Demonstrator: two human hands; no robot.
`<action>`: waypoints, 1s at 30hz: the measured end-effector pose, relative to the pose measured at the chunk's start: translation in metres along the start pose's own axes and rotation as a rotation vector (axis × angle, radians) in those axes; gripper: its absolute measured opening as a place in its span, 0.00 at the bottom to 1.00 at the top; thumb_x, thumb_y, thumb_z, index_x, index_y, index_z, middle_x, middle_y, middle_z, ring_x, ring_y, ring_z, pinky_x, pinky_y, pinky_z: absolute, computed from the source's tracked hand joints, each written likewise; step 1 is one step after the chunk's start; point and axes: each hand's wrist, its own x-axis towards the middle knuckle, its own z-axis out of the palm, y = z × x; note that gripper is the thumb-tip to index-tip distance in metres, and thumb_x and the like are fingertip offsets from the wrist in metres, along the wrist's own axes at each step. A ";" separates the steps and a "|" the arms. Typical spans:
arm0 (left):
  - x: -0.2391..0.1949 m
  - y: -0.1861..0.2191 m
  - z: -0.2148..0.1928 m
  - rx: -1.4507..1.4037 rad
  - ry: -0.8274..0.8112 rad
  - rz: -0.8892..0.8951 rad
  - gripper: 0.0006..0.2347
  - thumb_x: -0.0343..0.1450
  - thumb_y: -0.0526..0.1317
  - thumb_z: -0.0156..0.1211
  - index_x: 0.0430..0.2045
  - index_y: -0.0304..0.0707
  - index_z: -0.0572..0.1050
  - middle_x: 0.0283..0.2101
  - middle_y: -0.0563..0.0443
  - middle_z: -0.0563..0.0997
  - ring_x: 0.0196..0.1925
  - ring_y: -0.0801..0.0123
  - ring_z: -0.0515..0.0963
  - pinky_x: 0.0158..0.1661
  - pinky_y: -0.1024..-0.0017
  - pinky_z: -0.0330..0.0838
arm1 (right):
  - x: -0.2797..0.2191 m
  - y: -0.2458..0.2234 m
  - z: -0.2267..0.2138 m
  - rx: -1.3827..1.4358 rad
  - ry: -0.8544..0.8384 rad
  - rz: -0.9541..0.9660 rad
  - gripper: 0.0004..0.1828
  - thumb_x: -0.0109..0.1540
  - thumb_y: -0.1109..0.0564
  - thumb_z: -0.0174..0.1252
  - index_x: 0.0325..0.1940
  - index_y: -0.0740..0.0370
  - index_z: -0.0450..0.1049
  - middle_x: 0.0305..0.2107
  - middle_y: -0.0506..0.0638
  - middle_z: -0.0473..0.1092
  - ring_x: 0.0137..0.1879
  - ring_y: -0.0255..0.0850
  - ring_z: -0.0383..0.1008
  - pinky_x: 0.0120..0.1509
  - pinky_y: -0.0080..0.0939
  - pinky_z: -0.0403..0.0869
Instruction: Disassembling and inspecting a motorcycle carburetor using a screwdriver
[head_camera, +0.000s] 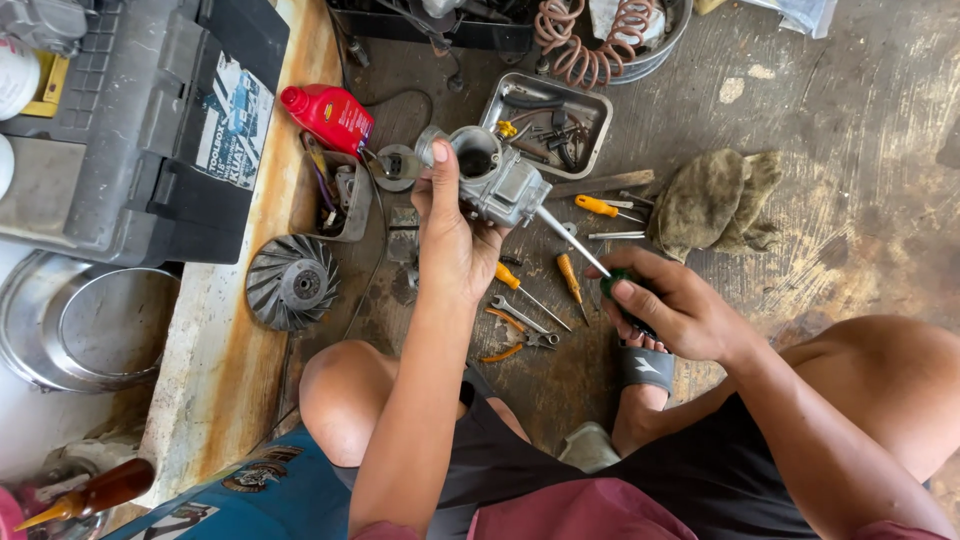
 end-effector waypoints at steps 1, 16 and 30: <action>-0.001 -0.001 0.000 0.001 0.001 -0.002 0.32 0.63 0.53 0.70 0.55 0.52 0.55 0.59 0.36 0.64 0.58 0.46 0.74 0.54 0.38 0.74 | 0.001 -0.003 0.001 0.001 0.001 0.002 0.18 0.69 0.57 0.46 0.58 0.73 0.71 0.20 0.55 0.75 0.24 0.39 0.79 0.23 0.40 0.79; -0.003 0.003 -0.007 -0.044 -0.108 -0.098 0.34 0.62 0.57 0.71 0.56 0.38 0.64 0.50 0.38 0.73 0.50 0.47 0.81 0.45 0.47 0.82 | 0.004 0.006 0.007 -0.089 -0.113 -0.048 0.19 0.66 0.58 0.53 0.55 0.77 0.72 0.18 0.54 0.75 0.21 0.38 0.79 0.23 0.40 0.79; -0.005 0.005 -0.013 -0.063 -0.240 -0.160 0.38 0.63 0.62 0.66 0.57 0.29 0.64 0.52 0.34 0.76 0.51 0.42 0.82 0.45 0.49 0.83 | 0.005 -0.004 0.006 -0.074 -0.139 -0.141 0.20 0.67 0.58 0.51 0.57 0.77 0.71 0.18 0.54 0.75 0.21 0.38 0.77 0.24 0.39 0.79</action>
